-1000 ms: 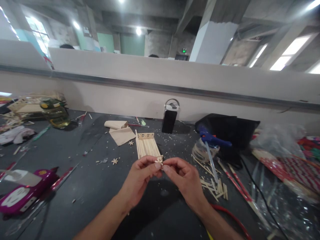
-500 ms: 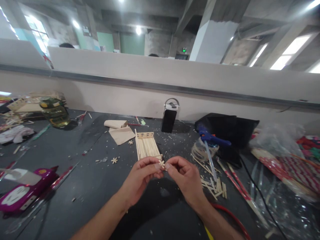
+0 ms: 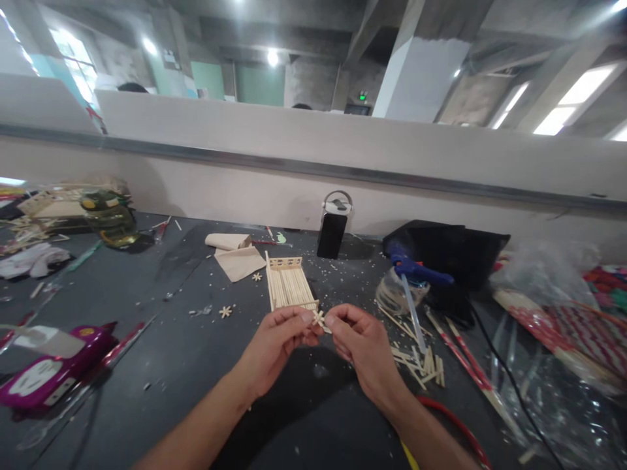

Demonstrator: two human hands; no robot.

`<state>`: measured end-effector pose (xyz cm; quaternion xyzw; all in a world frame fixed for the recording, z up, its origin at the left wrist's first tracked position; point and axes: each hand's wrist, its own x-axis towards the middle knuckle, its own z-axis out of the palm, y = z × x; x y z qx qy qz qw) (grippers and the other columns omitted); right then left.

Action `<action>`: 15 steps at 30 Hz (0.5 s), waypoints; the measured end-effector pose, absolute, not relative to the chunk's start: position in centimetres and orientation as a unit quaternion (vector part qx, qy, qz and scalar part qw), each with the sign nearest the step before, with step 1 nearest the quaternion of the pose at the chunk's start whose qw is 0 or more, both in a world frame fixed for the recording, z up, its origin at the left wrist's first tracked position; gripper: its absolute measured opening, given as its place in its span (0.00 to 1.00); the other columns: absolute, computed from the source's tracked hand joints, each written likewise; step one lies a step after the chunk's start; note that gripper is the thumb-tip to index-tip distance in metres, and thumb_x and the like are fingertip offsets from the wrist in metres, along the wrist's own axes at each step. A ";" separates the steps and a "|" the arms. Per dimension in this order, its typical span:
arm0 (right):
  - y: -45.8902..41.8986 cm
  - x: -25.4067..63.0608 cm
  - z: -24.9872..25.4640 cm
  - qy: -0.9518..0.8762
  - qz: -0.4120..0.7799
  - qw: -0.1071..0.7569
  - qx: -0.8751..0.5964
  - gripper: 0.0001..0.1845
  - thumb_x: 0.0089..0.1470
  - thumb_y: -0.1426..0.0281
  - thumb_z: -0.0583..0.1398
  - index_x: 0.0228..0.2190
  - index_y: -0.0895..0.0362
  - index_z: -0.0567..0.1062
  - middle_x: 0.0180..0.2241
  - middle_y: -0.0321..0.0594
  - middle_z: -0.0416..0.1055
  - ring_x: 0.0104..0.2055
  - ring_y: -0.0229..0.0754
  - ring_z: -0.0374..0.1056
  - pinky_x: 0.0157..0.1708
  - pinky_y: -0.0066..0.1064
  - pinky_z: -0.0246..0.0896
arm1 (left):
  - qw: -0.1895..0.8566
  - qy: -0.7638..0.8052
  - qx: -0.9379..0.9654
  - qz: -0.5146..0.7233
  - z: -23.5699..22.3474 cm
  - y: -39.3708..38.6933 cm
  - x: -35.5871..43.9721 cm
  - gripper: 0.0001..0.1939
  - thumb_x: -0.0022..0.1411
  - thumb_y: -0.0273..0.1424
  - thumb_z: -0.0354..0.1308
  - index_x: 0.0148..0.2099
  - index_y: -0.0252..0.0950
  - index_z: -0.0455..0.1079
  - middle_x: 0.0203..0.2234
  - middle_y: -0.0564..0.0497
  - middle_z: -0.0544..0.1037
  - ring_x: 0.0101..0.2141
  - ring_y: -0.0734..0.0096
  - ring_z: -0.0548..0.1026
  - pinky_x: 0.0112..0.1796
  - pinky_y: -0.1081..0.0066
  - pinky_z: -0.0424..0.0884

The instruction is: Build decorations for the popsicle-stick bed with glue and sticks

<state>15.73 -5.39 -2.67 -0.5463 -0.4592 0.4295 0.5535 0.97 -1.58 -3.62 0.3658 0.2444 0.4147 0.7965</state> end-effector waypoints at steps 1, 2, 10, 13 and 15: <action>-5.4 15.7 -2.7 -0.458 0.431 0.554 -0.545 0.13 0.49 0.60 0.63 0.24 0.57 0.72 0.15 0.26 0.54 0.16 0.30 0.45 0.14 0.23 0.41 | 0.793 0.249 0.370 0.415 -3.6 -1.6 1.0 0.06 0.57 0.30 0.63 0.32 0.31 0.76 0.27 0.48 0.79 0.28 0.74 0.74 0.35 0.73 0.68; -5.4 15.7 -2.7 -0.458 0.432 0.554 -0.545 0.13 0.49 0.60 0.63 0.24 0.57 0.72 0.15 0.26 0.54 0.16 0.30 0.45 0.14 0.23 0.42 | 0.790 0.253 0.374 0.415 -3.6 -1.6 0.9 0.06 0.57 0.30 0.64 0.32 0.31 0.76 0.27 0.48 0.79 0.28 0.75 0.73 0.35 0.74 0.68; -5.4 15.8 -2.7 -0.459 0.434 0.551 -0.546 0.13 0.49 0.61 0.64 0.23 0.57 0.71 0.14 0.24 0.52 0.16 0.30 0.44 0.14 0.23 0.41 | 0.775 0.276 0.385 0.418 -3.4 -1.7 0.9 0.07 0.54 0.31 0.66 0.30 0.32 0.77 0.25 0.48 0.79 0.28 0.74 0.73 0.35 0.73 0.67; -5.4 15.8 -2.6 -0.461 0.428 0.551 -0.549 0.13 0.49 0.61 0.63 0.23 0.57 0.72 0.14 0.25 0.53 0.16 0.30 0.45 0.14 0.23 0.42 | 0.782 0.271 0.376 0.416 -3.3 -1.7 0.9 0.07 0.54 0.32 0.66 0.30 0.32 0.77 0.25 0.48 0.79 0.28 0.73 0.73 0.35 0.72 0.67; -5.5 15.8 -2.5 -0.464 0.425 0.549 -0.550 0.13 0.49 0.61 0.63 0.23 0.57 0.72 0.14 0.25 0.53 0.16 0.30 0.45 0.14 0.23 0.42 | 0.790 0.259 0.372 0.413 -3.3 -1.7 0.8 0.09 0.56 0.34 0.65 0.31 0.32 0.77 0.26 0.47 0.79 0.27 0.73 0.73 0.35 0.71 0.67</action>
